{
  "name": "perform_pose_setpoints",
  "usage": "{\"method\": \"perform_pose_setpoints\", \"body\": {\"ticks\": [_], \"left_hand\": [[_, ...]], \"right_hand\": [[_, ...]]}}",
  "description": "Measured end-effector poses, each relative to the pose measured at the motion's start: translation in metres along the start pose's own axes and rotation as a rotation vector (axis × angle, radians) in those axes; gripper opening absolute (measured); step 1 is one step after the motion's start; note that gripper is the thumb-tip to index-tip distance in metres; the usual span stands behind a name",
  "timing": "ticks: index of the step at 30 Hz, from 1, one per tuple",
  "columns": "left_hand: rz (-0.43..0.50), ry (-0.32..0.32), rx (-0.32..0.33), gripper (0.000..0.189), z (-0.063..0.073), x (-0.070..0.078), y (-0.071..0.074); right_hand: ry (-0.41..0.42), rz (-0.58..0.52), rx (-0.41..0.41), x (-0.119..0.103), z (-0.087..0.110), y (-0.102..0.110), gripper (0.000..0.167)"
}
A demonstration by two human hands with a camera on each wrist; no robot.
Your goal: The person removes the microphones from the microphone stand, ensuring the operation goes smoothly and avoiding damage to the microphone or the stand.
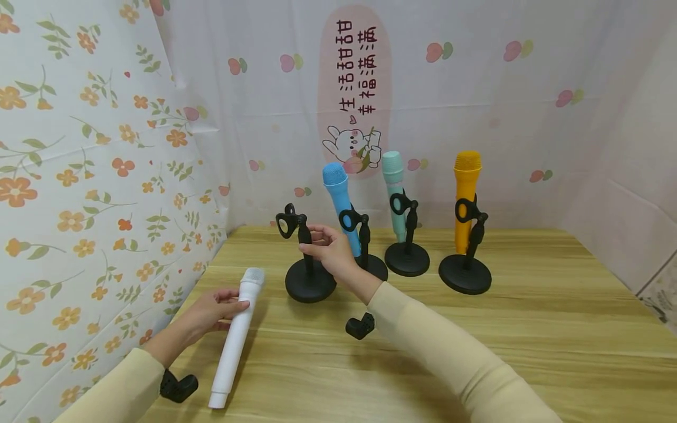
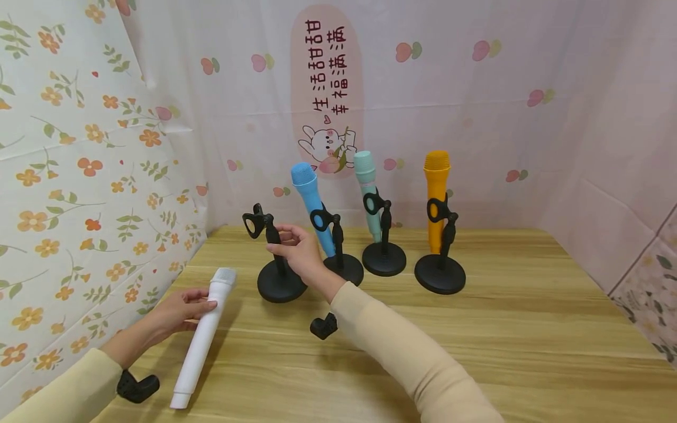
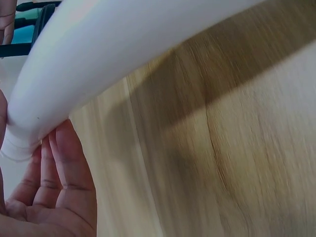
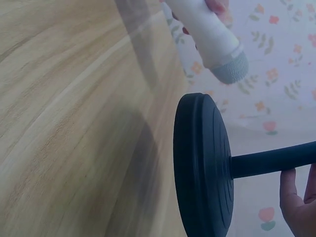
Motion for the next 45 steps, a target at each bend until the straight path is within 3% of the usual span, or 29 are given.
{"method": "perform_pose_setpoints", "body": {"ticks": [6,14,30,45], "left_hand": [[0.019,0.030,-0.037,0.056,0.000,-0.005,0.003],[0.014,0.055,-0.031,0.051,-0.002,-0.013,0.005],[0.012,0.041,-0.106,0.052,-0.002,-0.022,0.006],[-0.013,0.067,-0.092,0.053,-0.002,-0.031,0.005]], "right_hand": [[-0.012,-0.005,0.019,0.005,-0.008,-0.006,0.045],[-0.019,-0.004,0.056,0.005,-0.022,-0.016,0.040],[-0.010,0.011,0.106,0.016,-0.039,-0.029,0.037],[0.001,0.037,0.137,0.031,-0.052,-0.029,0.038]]}}
Point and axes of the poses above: each hand's wrist, its own z-axis away from the middle knuckle, its own y-axis out of the back of the hand, x = y × z, the point moved 8 cm from there along -z, towards the middle knuckle, and after that the axes turned 10 degrees about x, right-handed, at the moved point
